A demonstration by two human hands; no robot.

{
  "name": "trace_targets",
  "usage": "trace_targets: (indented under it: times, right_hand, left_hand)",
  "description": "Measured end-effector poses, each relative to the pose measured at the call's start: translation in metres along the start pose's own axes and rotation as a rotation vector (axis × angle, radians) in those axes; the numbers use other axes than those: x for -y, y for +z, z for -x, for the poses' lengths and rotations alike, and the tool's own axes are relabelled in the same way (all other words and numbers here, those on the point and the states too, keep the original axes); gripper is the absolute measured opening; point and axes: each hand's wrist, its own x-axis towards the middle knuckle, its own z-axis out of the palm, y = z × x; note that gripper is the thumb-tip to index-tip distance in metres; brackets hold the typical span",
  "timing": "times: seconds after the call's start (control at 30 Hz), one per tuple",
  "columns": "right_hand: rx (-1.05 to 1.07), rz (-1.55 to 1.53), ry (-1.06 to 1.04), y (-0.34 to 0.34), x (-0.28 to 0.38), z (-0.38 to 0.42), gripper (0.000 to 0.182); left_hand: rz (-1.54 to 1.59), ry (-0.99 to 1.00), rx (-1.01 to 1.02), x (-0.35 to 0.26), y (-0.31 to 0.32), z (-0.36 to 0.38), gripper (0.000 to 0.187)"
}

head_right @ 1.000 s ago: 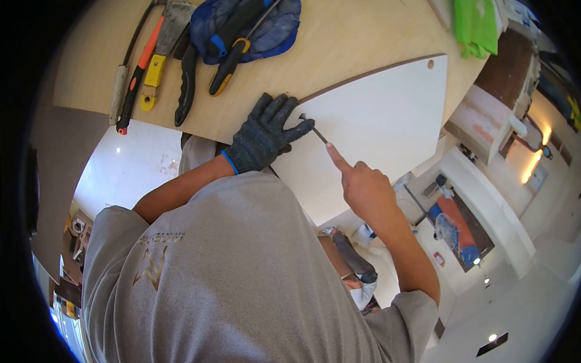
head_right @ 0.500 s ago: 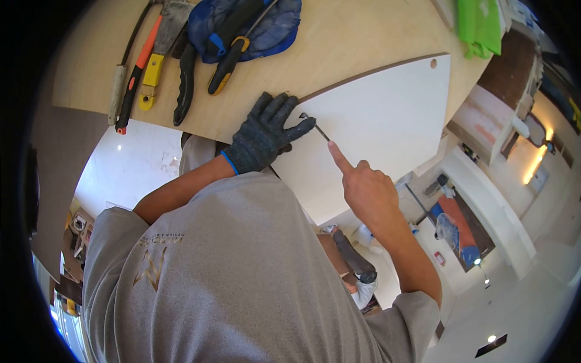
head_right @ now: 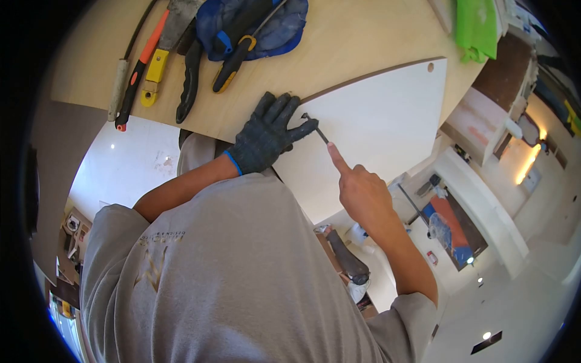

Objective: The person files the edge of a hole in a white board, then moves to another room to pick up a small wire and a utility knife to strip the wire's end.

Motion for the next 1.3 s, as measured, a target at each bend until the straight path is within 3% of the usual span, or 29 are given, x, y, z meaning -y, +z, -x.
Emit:
trace_targets:
  times: [0.17,0.33,0.53,0.63,0.83,1.03,1.3]
  right_hand:
    - [0.019,-0.176,-0.007,0.006,-0.004,-0.003,0.067]
    - [0.099,-0.558,0.025,0.001,-0.006,-0.005,0.066]
    - [-0.005,-0.207,0.015,0.010,-0.002,-0.002,0.066]
    - [0.067,-0.303,-0.008,0.003,-0.004,0.001,0.067]
    - [-0.043,-0.320,-0.045,0.014,-0.008,-0.001,0.066]
    - [0.012,-0.133,0.003,0.015,-0.001,-0.003,0.070]
    - [0.030,-0.515,-0.046,0.021,-0.001,-0.006,0.071]
  left_hand:
    - [0.000,-0.018,0.082,-0.001,0.000,-0.003,0.062]
    - [0.011,-0.032,0.104,-0.002,-0.001,-0.002,0.061]
    - [0.016,-0.003,0.014,0.002,0.004,0.001,0.066]
    - [-0.005,0.011,0.016,0.001,0.005,0.000,0.069]
    - [-0.009,0.002,0.018,0.002,0.003,0.000,0.070]
    - [0.007,0.001,0.034,0.001,0.001,-0.002,0.060]
    - [-0.001,-0.020,-0.017,0.002,0.005,-0.002,0.071]
